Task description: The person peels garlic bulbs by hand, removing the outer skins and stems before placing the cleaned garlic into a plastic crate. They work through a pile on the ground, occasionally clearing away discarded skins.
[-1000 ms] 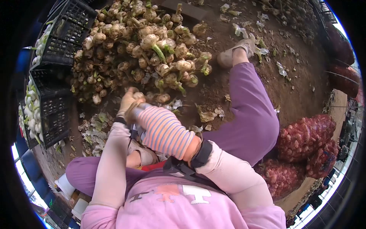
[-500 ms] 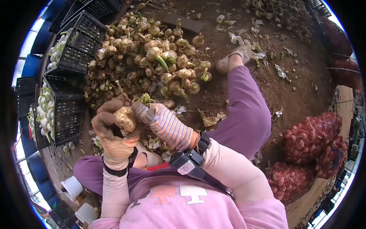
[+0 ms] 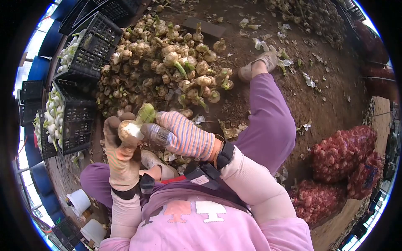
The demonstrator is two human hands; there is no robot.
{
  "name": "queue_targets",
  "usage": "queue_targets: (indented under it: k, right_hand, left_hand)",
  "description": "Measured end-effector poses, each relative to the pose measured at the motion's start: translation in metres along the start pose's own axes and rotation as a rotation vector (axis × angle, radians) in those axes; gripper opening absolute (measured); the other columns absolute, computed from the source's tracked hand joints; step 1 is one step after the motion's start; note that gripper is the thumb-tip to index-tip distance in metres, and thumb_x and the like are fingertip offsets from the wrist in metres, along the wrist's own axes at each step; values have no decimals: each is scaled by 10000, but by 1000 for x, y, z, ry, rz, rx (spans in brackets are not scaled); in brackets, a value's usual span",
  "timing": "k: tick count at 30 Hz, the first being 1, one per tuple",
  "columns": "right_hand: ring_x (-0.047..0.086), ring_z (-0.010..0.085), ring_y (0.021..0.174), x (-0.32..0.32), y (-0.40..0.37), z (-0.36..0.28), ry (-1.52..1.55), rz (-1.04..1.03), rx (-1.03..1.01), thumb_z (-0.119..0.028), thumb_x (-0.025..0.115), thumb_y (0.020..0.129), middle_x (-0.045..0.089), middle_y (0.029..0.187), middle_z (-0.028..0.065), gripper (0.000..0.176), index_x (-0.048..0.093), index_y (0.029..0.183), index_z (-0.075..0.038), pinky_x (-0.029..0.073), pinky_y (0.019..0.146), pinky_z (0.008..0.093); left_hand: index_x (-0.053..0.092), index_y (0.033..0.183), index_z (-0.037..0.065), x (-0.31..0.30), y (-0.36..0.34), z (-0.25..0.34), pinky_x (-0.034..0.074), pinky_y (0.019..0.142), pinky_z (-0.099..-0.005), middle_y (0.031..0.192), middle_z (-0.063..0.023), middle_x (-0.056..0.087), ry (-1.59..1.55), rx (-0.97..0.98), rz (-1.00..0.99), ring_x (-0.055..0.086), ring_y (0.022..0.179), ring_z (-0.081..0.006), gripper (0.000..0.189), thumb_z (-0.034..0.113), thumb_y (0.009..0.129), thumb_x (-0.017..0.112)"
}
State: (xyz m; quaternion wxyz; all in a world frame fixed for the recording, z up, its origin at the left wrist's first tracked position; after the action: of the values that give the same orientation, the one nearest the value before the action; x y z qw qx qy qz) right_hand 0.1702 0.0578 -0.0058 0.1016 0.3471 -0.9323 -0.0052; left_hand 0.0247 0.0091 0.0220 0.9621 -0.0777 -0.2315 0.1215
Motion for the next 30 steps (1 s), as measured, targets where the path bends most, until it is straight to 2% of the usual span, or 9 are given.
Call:
queue_targets:
  k: [2,5,12,16,17,20,26,28,30]
  right_hand:
    - [555,377,745,0,4,16,-233,-21,37,-163,467,899,583,808,213,230,575,1024,-4,445,643,358]
    - [594,162,810,15,4,23,337,259,184,-126,508,878,630,905,83,234,566,1056,14,470,703,288]
    - [565,93,822,9,3,5,371,164,190,-57,494,843,632,941,49,277,546,1101,27,468,738,252]
    - [546,60,834,-4,7,27,-38,-105,24,-59,587,842,624,941,10,263,572,1102,-23,462,745,224]
    - [543,55,820,-3,7,15,121,-70,268,-54,582,852,621,907,-2,222,586,1070,-12,461,721,218]
    - [533,39,795,-13,6,32,165,152,399,-50,552,869,622,869,-13,181,592,1038,1,453,692,214]
    - [600,202,763,-6,7,18,-502,218,-113,-59,542,816,619,846,151,242,567,1036,39,467,679,300]
    - [594,306,767,-11,6,20,-557,223,-123,-78,543,800,587,846,215,275,553,1040,56,467,697,343]
    - [584,322,750,-14,4,24,-563,310,-54,-69,533,799,588,839,207,261,557,1030,51,467,697,352]
  left_hand:
    - [362,1064,86,-8,0,-11,458,900,-372,1090,-109,494,-30,-16,42,538,1059,-260,591,43,666,796]
    - [390,1097,63,-1,3,-15,459,895,-370,1102,-129,509,674,753,-123,543,1027,-239,520,21,721,747]
    - [504,1089,65,-10,11,-6,511,773,-372,1028,-79,569,-273,-324,148,595,939,-233,277,276,911,482]
    - [522,1132,61,-37,18,-3,509,796,-357,1019,-122,619,-34,-513,-90,601,978,-244,434,428,919,433]
    - [535,1139,62,-56,33,-24,504,750,-317,979,-101,609,27,-494,-25,608,909,-200,486,477,900,452]
    - [588,1065,-2,-56,46,-11,451,656,-237,985,-75,581,1056,625,-155,565,767,-128,384,346,923,512]
    - [606,1010,-10,-36,37,-16,446,663,-210,926,-35,576,791,272,-147,542,782,-88,234,112,818,664]
    - [543,1104,5,-59,44,-33,450,678,-207,918,-26,576,320,-138,-116,534,785,-74,348,92,797,682]
    - [491,1143,13,-30,37,-29,455,685,-212,917,-28,578,649,34,-204,534,797,-74,371,71,816,657]
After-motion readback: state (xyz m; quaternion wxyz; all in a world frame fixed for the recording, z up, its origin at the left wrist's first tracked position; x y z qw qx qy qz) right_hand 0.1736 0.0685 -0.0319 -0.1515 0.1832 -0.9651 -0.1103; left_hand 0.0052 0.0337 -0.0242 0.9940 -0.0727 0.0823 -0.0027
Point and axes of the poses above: each hand's wrist, its own y-axis towards the middle knuckle, its own x-axis out of the palm, z = x × y, the point moved 2 cm from there along y, towards the middle knuckle
